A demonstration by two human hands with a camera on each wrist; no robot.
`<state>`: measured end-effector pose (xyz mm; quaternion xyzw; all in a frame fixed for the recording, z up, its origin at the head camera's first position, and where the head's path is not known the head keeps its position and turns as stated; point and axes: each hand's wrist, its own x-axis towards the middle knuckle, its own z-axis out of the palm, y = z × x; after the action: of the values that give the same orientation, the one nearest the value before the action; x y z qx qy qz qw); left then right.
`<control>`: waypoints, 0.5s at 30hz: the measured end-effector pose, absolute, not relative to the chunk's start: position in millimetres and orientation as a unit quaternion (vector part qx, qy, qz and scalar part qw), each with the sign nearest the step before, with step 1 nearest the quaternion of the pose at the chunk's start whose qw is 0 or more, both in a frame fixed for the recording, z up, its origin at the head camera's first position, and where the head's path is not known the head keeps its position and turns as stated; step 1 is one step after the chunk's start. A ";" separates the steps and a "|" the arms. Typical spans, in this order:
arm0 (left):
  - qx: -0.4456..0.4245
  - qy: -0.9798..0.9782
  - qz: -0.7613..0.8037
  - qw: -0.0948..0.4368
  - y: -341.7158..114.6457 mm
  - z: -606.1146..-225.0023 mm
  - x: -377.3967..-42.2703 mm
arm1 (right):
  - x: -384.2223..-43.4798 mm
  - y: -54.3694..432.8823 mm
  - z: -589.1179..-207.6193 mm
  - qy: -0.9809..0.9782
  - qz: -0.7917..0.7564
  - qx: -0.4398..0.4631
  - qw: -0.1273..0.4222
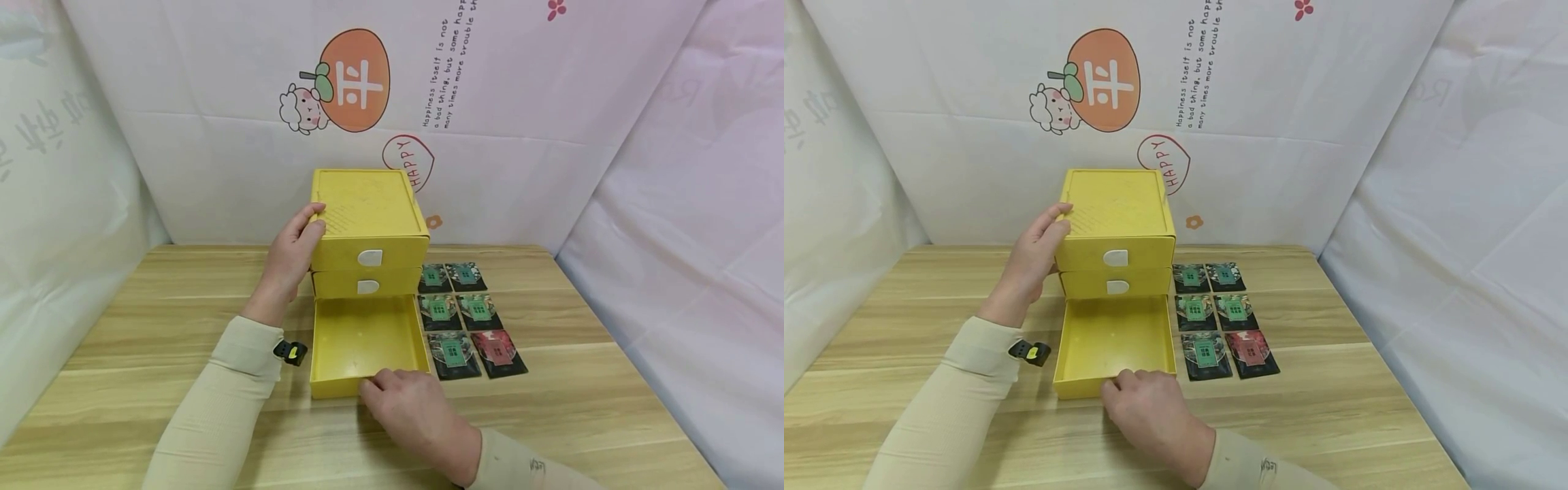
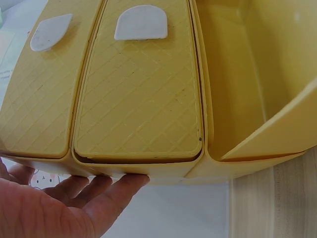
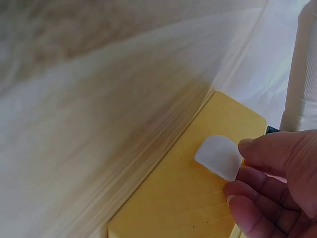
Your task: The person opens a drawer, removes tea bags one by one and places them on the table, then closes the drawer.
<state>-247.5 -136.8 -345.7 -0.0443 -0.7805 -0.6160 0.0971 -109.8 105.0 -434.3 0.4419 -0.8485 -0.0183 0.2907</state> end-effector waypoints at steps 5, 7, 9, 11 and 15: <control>-0.044 -0.779 -0.617 0.098 -136.9 -346.1 -247.8 | -109.5 103.4 -432.5 -0.853 -0.027 0.445 0.271; -0.045 -0.779 -0.618 0.097 -136.9 -345.9 -247.4 | -109.7 103.0 -431.7 -0.855 -0.028 0.446 0.263; -0.044 -0.779 -0.618 0.097 -136.9 -345.7 -246.9 | -110.2 102.7 -430.7 -0.857 -0.029 0.446 0.257; -0.043 -0.780 -0.617 0.097 -136.9 -345.3 -246.2 | -111.0 102.4 -430.1 -0.857 -0.031 0.445 0.258; -0.040 -0.782 -0.615 0.096 -136.3 -344.4 -245.1 | -113.0 101.9 -430.1 -0.854 -0.032 0.443 0.271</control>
<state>-245.1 -136.3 -344.4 -0.0397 -0.7818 -0.6149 0.0956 -113.0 101.9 -430.1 0.4425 -0.8541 -0.0321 0.2715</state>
